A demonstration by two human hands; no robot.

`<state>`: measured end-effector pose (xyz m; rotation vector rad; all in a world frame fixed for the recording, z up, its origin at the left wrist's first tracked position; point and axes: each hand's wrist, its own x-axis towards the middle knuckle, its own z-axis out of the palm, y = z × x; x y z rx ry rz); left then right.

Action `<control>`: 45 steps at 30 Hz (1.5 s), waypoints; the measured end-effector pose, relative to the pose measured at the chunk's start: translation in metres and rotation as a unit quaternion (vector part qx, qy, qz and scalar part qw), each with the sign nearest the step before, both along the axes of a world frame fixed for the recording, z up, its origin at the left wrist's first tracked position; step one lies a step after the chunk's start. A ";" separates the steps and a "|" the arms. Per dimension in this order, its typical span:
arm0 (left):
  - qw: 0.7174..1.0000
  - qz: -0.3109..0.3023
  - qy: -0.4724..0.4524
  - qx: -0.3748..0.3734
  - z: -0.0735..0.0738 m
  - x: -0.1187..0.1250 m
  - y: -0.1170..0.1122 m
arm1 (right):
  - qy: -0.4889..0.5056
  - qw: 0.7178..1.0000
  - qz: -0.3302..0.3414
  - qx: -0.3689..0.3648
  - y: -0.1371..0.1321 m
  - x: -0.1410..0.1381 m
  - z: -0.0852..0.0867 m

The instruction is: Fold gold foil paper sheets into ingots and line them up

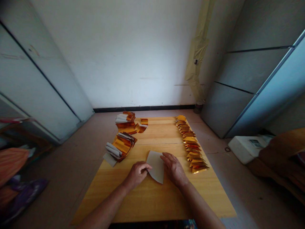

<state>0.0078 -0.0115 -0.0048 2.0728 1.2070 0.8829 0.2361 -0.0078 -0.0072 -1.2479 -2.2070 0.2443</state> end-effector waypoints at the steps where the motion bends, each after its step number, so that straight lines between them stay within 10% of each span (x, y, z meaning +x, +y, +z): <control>1: 1.000 -0.004 0.003 -0.001 0.001 0.000 0.000 | -0.011 1.000 0.006 -0.001 0.002 -0.005 0.001; 16: 0.996 0.026 -0.020 -0.083 0.015 -0.005 0.027 | -0.078 0.996 0.011 -0.035 0.009 -0.018 -0.008; 22: 0.995 0.069 0.018 -0.076 0.010 0.002 0.038 | 0.148 0.983 0.013 -0.112 0.020 -0.007 -0.007; 29: 0.990 0.118 0.019 -0.080 0.007 0.006 0.040 | 0.392 0.885 -0.075 -0.242 0.023 -0.017 0.006; 45: 0.989 0.116 0.023 0.087 -0.023 0.003 0.041 | 0.095 0.986 -0.120 -0.069 0.048 -0.049 -0.023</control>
